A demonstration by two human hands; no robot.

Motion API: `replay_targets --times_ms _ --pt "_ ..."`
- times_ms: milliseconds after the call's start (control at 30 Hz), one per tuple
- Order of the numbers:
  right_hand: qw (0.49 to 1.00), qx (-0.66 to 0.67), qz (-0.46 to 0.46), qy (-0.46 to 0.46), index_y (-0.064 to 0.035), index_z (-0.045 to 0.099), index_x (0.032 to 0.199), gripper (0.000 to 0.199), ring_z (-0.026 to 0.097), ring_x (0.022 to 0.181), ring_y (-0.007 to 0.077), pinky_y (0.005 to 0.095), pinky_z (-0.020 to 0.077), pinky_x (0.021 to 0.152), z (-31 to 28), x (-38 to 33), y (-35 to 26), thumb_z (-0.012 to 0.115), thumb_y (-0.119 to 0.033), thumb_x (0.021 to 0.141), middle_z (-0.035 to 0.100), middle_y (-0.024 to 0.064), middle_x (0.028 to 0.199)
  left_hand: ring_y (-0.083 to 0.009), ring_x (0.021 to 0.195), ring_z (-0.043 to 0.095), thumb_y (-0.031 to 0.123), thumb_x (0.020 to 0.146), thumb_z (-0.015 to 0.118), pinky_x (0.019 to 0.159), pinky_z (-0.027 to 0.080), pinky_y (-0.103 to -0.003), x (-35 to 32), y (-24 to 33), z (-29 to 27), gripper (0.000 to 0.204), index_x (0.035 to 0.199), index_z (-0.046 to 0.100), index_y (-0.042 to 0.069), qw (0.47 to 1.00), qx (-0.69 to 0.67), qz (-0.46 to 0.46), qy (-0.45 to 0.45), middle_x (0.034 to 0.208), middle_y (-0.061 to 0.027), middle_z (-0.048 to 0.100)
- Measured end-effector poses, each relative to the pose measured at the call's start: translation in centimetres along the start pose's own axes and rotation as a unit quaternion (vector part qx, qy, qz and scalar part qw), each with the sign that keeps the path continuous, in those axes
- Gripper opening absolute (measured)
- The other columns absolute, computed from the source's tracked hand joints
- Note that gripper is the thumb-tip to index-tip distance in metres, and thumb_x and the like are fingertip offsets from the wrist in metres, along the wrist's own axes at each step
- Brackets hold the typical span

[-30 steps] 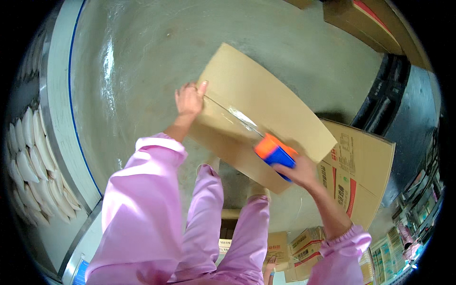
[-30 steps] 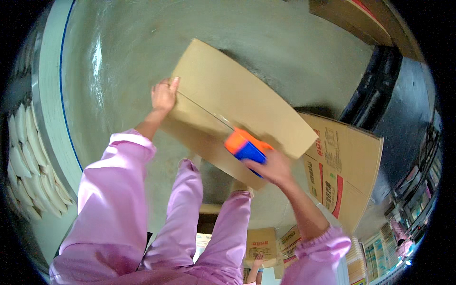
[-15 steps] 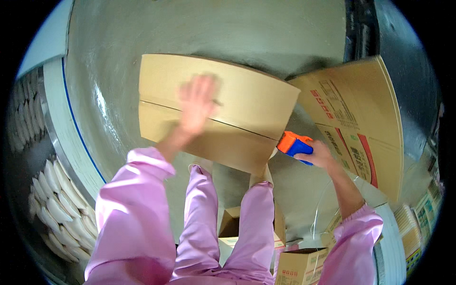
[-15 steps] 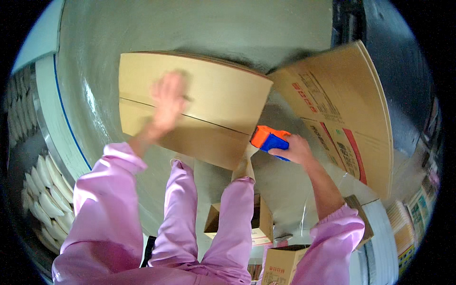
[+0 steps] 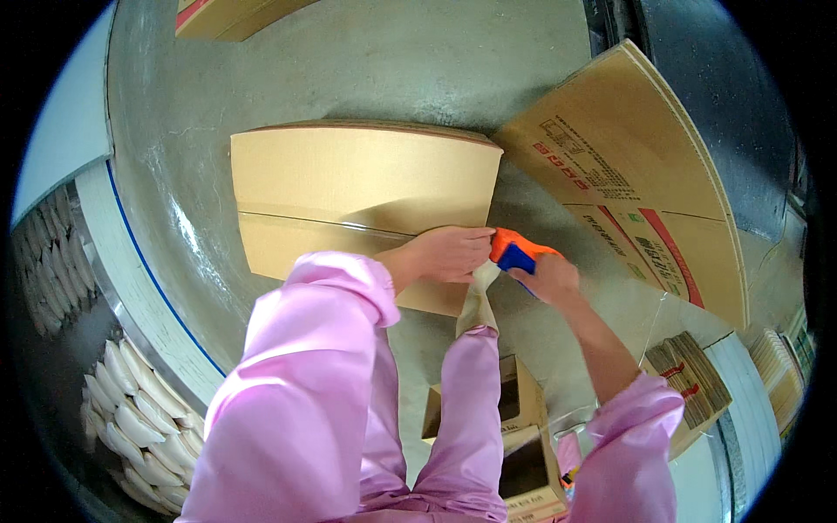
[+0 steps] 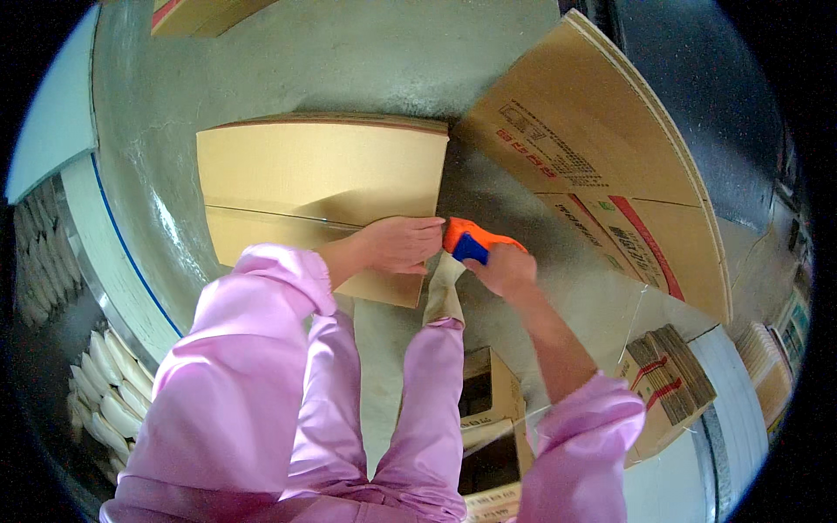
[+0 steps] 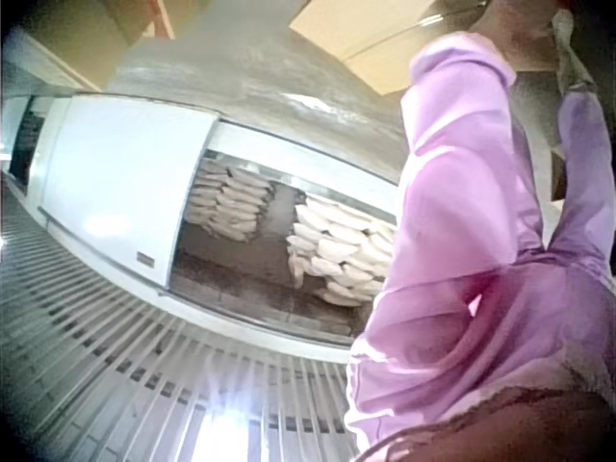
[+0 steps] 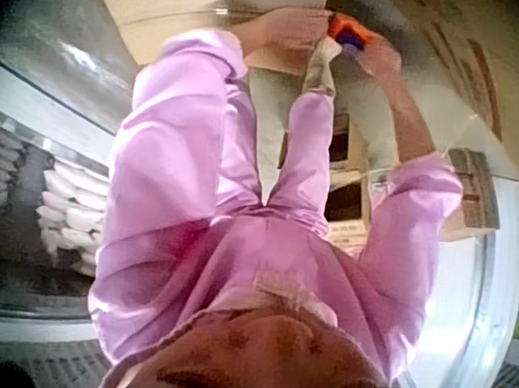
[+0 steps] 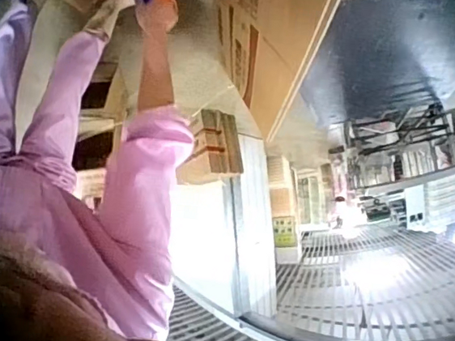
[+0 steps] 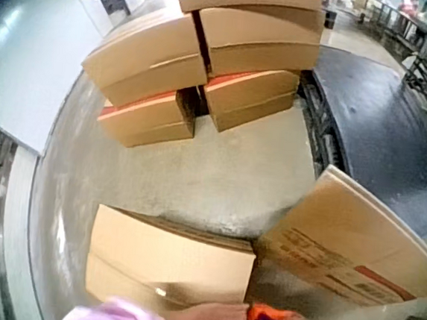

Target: The person assembles flat cardboard sheets into boxes by folding the flaps and sealing them with a tape dispenser. They repeat this process for multiple boxes, stacking the finished ones on the floor.

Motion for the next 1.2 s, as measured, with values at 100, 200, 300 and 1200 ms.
replay_targets --times_ms 100,200,300,1200 --pt "0.997 -0.004 0.077 -0.03 -0.004 0.068 0.092 0.058 0.066 0.087 0.0316 0.0423 0.0517 0.075 2.6 1.8 -0.1 0.06 -0.06 0.077 0.068 0.0146 0.091 -0.0227 0.128 0.041 0.051 0.085 0.051 0.113 0.021 -0.041 3.0 -1.2 -2.2 0.059 0.118 0.056 0.002 0.982 -0.091 0.022 -0.165 0.13 -0.0165 0.05" --pt "0.979 0.115 0.168 0.002 -0.0027 0.067 0.096 0.058 0.065 0.091 0.0327 0.0424 0.0513 0.077 2.7 2.3 -1.3 0.059 -0.057 0.079 0.068 0.0162 0.097 -0.0224 0.129 0.039 0.049 0.083 0.055 0.111 0.023 -0.045 2.8 -1.8 -2.8 0.058 0.12 0.056 0.005 0.992 -0.098 -0.014 -0.084 0.133 -0.0163 0.048" --pt "0.938 0.258 0.227 0.054 0.0007 0.066 0.096 0.055 0.063 0.096 0.0365 0.0444 0.0496 0.079 4.0 3.5 -4.1 0.06 -0.052 0.081 0.066 0.0222 0.099 -0.025 0.131 0.036 0.047 0.081 0.059 0.108 0.022 -0.052 -2.7 -4.9 -0.5 0.06 0.127 0.052 0.01 0.949 -0.2 -0.223 0.094 0.138 -0.016 0.044" --pt "0.563 0.56 -0.287 0.536 0.0035 0.047 0.117 0.048 0.048 0.108 0.0206 0.0368 0.037 0.094 -40.5 -23.7 -30.8 0.051 -0.038 0.092 0.053 0.0117 0.115 -0.0211 0.119 0.046 0.014 0.089 0.049 0.1 0.037 -0.035 -69.8 -4.3 -32.0 0.054 0.138 0.032 -0.002 0.266 -0.098 -0.395 0.874 0.132 -0.0107 0.045"
Point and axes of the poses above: each hand's wrist, its own x-axis towards the middle knuckle, its own z-axis out of the palm, y = z × x, the point moved 4 cm from there along x, towards the middle knuckle
